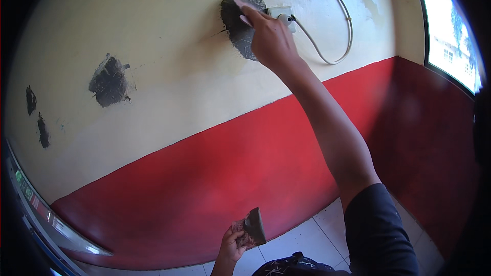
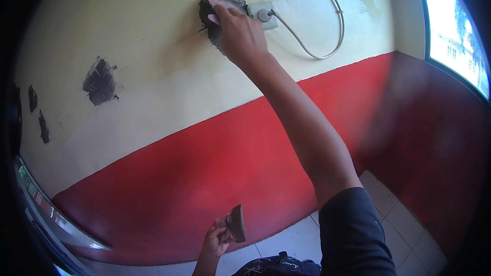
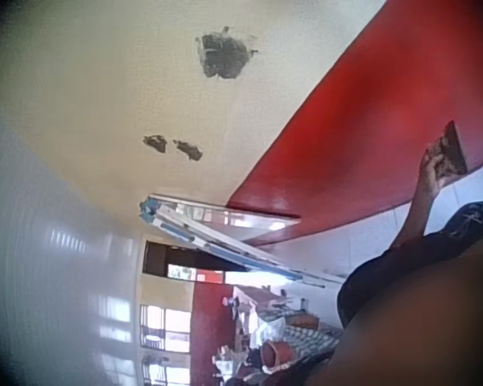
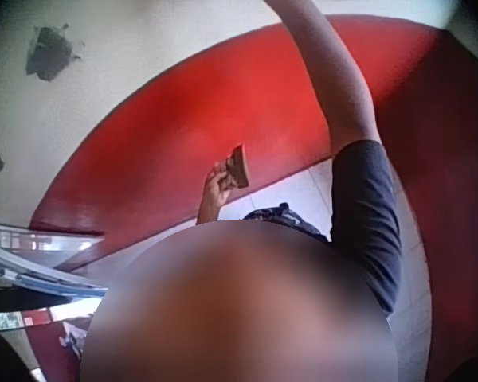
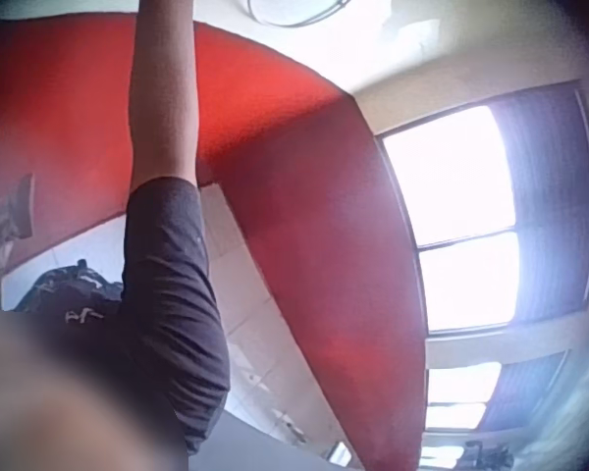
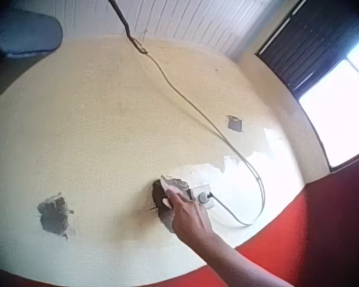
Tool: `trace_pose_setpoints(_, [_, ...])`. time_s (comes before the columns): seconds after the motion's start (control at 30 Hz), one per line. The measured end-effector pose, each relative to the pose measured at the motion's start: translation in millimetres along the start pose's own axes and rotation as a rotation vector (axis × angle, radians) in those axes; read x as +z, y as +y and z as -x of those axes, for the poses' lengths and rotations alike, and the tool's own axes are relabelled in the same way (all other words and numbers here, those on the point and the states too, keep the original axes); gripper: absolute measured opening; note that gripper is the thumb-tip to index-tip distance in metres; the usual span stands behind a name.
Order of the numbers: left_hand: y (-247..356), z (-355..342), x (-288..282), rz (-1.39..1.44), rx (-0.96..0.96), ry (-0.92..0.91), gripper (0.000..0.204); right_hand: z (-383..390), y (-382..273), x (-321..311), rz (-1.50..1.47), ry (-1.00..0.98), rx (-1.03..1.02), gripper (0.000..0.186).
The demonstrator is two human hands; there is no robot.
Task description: The person applies plaster to a wall with a putty knife, smoothing it over damaged areas.
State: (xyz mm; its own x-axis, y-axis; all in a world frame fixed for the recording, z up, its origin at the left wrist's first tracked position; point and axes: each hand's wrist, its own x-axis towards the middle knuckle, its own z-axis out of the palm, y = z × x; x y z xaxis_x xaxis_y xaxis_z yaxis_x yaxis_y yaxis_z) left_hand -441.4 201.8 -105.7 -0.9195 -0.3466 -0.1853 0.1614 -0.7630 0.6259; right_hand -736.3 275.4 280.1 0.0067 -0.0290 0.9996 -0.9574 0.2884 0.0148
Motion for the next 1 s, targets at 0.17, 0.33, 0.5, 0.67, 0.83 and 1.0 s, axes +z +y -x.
trace_pose_setpoints(0.17, [-14, -2, -8, 0.065, -0.013, -0.122, 0.049, 33, -35, 20, -0.149, -0.331, 0.143, 0.033])
trace_pose_setpoints(0.33, [1, 10, 17, -0.188, 0.104, 0.026, 0.047, 78, -54, -54, -0.456, -0.379, 0.337, 0.032])
trace_pose_setpoints(0.5, [-6, 9, 38, -0.139, 0.196, 0.081, 0.048, 187, -20, -137, -0.967, -0.298, 0.718, 0.034])
trace_pose_setpoints(0.67, [-8, -22, 68, -0.237, 0.216, 0.007, 0.045, 319, -2, -184, -1.119, -0.178, 1.329, 0.025])
trace_pose_setpoints(0.83, [-13, -80, 107, -0.198, 0.103, -0.068, 0.041, 367, 22, -206, -1.061, -0.1, 1.284, 0.021])
trace_pose_setpoints(1.0, [23, -146, 165, -0.188, 0.038, -0.433, 0.035, 324, 50, -151, -0.796, 0.006, 0.575, 0.035])
